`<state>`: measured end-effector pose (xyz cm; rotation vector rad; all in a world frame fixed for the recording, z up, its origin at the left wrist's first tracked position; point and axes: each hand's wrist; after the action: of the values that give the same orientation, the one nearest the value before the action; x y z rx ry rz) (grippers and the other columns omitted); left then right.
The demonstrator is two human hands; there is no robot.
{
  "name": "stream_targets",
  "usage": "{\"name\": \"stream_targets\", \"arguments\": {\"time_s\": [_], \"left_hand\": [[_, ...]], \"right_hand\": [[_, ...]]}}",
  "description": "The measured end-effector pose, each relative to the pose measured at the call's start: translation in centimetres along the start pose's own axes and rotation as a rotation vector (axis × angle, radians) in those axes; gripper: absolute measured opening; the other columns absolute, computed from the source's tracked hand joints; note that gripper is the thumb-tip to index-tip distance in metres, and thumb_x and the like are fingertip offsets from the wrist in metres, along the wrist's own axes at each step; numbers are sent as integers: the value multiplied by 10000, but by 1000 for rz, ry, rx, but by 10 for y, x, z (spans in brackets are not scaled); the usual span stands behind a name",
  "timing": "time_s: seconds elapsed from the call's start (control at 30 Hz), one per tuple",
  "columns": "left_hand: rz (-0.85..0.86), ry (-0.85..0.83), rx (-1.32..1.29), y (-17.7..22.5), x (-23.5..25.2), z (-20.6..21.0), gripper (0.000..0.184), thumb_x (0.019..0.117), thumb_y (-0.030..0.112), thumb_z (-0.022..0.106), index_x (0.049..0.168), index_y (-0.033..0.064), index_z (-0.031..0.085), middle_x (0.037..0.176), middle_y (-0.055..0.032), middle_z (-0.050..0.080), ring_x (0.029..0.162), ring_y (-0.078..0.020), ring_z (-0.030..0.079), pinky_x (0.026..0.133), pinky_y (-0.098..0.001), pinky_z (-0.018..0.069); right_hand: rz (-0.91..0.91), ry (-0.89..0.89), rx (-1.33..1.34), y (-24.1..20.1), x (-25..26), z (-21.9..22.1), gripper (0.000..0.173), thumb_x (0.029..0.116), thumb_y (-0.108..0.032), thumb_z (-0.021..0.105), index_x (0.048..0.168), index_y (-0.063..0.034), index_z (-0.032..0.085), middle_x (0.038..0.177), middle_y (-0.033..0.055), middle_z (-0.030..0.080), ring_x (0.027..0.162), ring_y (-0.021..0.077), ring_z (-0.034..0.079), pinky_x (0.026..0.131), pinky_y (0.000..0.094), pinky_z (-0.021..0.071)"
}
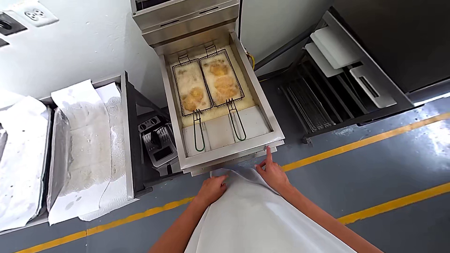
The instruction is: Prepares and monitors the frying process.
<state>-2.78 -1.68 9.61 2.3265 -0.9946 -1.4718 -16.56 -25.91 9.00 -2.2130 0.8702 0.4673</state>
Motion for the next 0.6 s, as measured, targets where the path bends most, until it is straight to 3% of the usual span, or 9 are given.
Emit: {"name": "stream_targets", "arguments": {"time_s": [0.13,0.27,0.37,0.5,0.6], "left_hand": [[-80,29,-122,-26,-8,1,451,1057,262,453,1482,150,551,1060,-185,706,999,-345,671,961,-563,498],[-198,78,-219,-75,-16,12,449,1049,250,470,1472,127,556,1065,-180,699,985,-321,667,964,-525,506],[-297,127,-314,-119,-28,29,435,1047,238,501,1451,92,568,1083,-201,704,979,-329,684,953,-533,525],[-402,177,-395,-159,-53,50,427,1036,237,517,1429,86,587,1028,-190,704,929,-316,672,917,-522,526],[-421,233,-451,-170,-70,58,410,1040,242,528,1411,84,602,1004,-172,714,884,-286,681,890,-492,544]], "right_hand": [[-14,-110,-126,-9,10,18,954,1027,-394,564,1646,-101,-100,1059,166,712,968,362,710,879,577,547],[-196,-287,-292,-51,5,44,892,1041,-374,512,1648,-95,-79,1042,220,700,956,413,708,862,596,543],[-300,-361,-363,-78,6,63,868,1054,-356,478,1639,-60,-91,1103,250,689,970,426,709,874,589,543],[-462,-442,-429,-108,12,87,793,1070,-289,445,1656,-112,-59,1188,258,673,989,434,704,864,600,543],[-599,-488,-447,-139,17,106,770,1072,-236,437,1665,-167,-50,1106,249,687,973,435,701,843,603,541]]}}
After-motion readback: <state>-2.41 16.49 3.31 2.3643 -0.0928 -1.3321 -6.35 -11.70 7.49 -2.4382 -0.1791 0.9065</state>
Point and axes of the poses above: each hand's wrist, its own x-axis towards the middle knuckle, its own z-axis out of the palm, y = z × x
